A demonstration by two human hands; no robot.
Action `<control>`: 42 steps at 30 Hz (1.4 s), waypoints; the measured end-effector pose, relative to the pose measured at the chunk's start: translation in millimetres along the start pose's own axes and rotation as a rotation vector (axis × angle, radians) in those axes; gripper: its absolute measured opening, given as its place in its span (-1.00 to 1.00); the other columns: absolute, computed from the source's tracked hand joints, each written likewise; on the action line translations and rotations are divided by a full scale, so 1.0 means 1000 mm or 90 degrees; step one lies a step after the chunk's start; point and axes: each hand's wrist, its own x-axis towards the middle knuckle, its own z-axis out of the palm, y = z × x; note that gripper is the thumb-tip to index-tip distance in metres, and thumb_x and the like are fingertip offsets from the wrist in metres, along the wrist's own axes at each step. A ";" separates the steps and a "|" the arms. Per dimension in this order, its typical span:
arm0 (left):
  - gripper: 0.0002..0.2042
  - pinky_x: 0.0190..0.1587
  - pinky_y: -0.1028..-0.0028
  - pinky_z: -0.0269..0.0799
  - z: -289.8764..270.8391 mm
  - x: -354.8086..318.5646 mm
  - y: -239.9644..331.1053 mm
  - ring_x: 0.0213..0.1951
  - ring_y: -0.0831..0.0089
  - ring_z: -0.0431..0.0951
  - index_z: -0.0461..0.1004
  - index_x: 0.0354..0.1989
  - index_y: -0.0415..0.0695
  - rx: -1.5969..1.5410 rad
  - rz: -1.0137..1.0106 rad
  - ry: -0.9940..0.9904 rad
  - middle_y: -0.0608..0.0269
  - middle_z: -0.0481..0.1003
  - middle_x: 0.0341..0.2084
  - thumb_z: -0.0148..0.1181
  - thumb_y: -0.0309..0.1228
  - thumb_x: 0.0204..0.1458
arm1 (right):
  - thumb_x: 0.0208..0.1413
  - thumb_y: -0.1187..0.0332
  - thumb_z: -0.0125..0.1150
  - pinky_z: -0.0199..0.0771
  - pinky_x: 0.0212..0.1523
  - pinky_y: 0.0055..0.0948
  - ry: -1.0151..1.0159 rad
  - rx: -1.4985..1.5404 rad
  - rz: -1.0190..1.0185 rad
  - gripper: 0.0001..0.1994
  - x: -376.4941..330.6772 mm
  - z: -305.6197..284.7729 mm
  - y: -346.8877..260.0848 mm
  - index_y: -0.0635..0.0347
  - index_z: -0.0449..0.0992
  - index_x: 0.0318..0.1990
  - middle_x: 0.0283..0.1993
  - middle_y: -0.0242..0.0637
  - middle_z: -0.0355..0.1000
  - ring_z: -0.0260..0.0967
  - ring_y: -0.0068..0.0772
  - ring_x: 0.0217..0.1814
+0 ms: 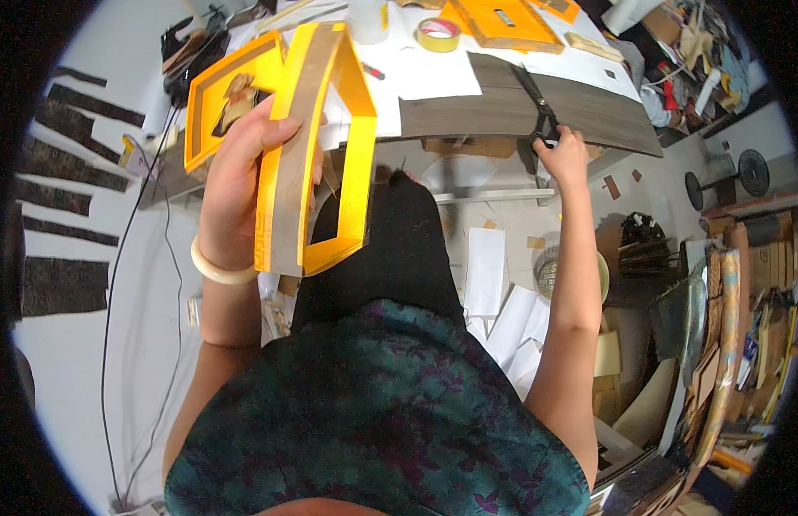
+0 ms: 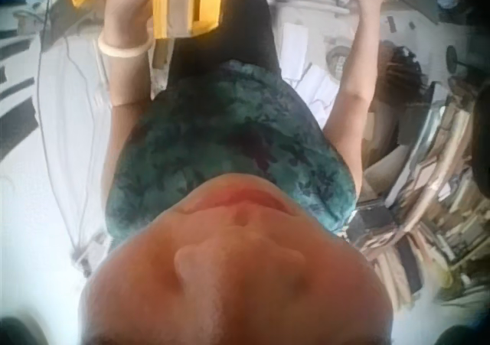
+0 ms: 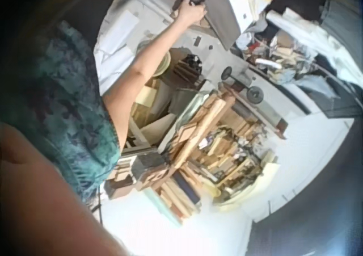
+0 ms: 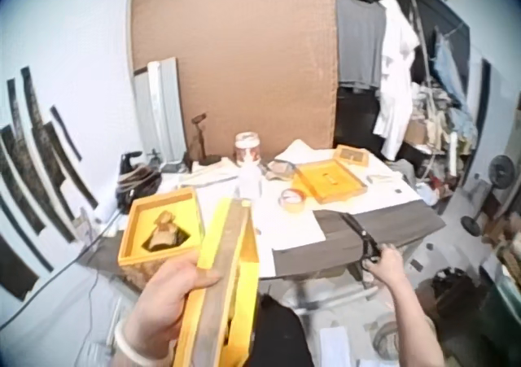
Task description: The person applies yellow tape to the edges of a rectangular frame and then uses scissors to trim the excess tape along the edges. The person handles the frame and scissors throughout the process.
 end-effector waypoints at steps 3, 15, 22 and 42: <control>-0.69 -0.27 0.48 0.56 -0.005 -0.007 -0.001 -0.35 0.50 0.59 0.39 0.07 -0.29 0.011 -0.039 0.006 0.22 0.54 -0.29 0.03 -0.41 0.21 | -0.04 0.25 0.42 0.53 -0.03 -0.22 0.049 -0.128 -0.177 -0.58 -0.016 -0.066 -0.074 0.17 0.58 0.01 -0.02 -0.05 0.47 0.50 -0.06 -0.06; -0.70 -0.25 0.62 0.44 0.000 -0.015 -0.026 -0.29 0.72 0.50 0.46 0.05 -0.25 0.073 -0.142 -0.076 0.40 0.53 -0.28 0.05 -0.32 0.26 | -0.26 0.46 0.37 0.44 -0.36 -0.41 0.199 0.527 -0.773 -0.72 -0.105 -0.162 -0.224 0.14 0.65 -0.27 -0.30 -0.34 0.44 0.41 -0.31 -0.34; -0.73 -0.21 0.67 0.38 0.009 -0.020 -0.028 -0.28 0.80 0.43 0.45 0.03 -0.26 0.146 -0.110 -0.116 0.47 0.51 -0.29 0.02 -0.36 0.28 | -0.19 0.54 0.45 0.34 -0.34 -0.43 0.071 0.624 -0.703 -0.79 -0.109 -0.170 -0.221 0.29 0.55 -0.36 -0.34 -0.23 0.41 0.36 -0.30 -0.36; -0.67 -0.20 0.68 0.40 0.014 -0.018 -0.033 -0.25 0.74 0.48 0.41 0.13 -0.28 0.138 -0.116 -0.157 0.38 0.53 -0.22 0.02 -0.38 0.27 | 0.06 0.54 0.29 0.16 -0.40 -0.63 -0.054 0.905 -0.237 -0.92 -0.135 -0.160 -0.221 0.27 0.48 -0.37 -0.46 -0.44 0.42 0.18 -0.68 -0.44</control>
